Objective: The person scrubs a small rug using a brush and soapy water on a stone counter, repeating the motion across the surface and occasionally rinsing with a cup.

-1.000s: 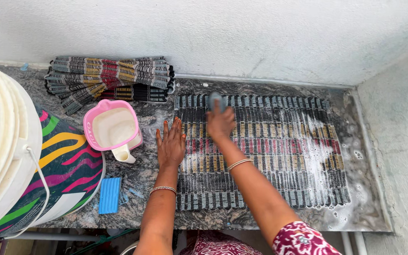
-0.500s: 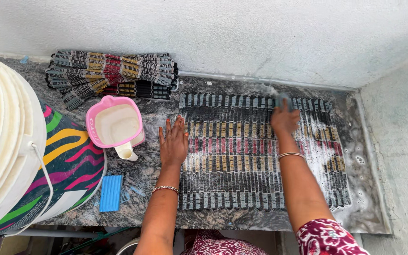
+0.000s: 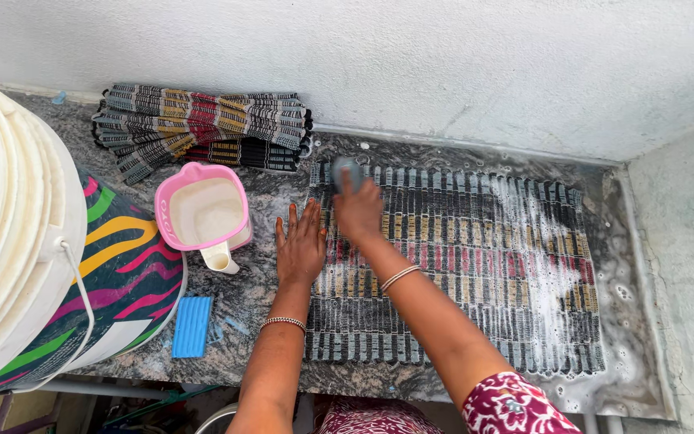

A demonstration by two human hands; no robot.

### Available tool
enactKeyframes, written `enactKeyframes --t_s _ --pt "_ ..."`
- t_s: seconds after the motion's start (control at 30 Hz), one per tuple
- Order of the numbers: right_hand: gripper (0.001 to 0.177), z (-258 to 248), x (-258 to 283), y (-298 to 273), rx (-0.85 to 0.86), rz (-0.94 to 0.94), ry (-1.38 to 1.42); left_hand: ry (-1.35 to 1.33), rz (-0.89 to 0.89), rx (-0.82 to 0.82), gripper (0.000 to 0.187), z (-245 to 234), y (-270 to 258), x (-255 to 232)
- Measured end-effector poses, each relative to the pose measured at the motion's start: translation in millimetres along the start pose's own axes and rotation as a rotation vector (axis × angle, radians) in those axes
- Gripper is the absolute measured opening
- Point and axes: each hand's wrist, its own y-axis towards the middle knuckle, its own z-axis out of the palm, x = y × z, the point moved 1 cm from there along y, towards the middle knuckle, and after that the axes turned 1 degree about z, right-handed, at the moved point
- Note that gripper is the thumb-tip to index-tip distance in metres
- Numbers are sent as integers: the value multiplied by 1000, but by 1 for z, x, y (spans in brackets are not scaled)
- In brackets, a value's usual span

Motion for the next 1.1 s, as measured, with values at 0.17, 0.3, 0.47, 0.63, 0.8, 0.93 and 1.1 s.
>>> enactKeyframes --t_s 0.17,0.3,0.47,0.63,0.8,0.93,1.1 --pt "61 8 28 6 55 -214 56 96 -11 19 59 1 2 2" --pt "60 14 -95 40 -52 243 9 58 -9 -11 57 6 3 1" --pt "58 -29 -276 15 -84 749 44 67 -10 -6 57 5 3 1" --pt "61 -51 -319 -13 -112 977 137 86 -13 9 57 8 1 2" --pt "74 -23 -175 -25 -72 607 13 111 -5 -17 56 12 3 2" --pt "66 -10 -38 -74 37 134 18 99 3 -34 56 13 4 3" --pt "69 -15 6 -126 -69 -158 -51 80 -11 -50 59 15 4 4"
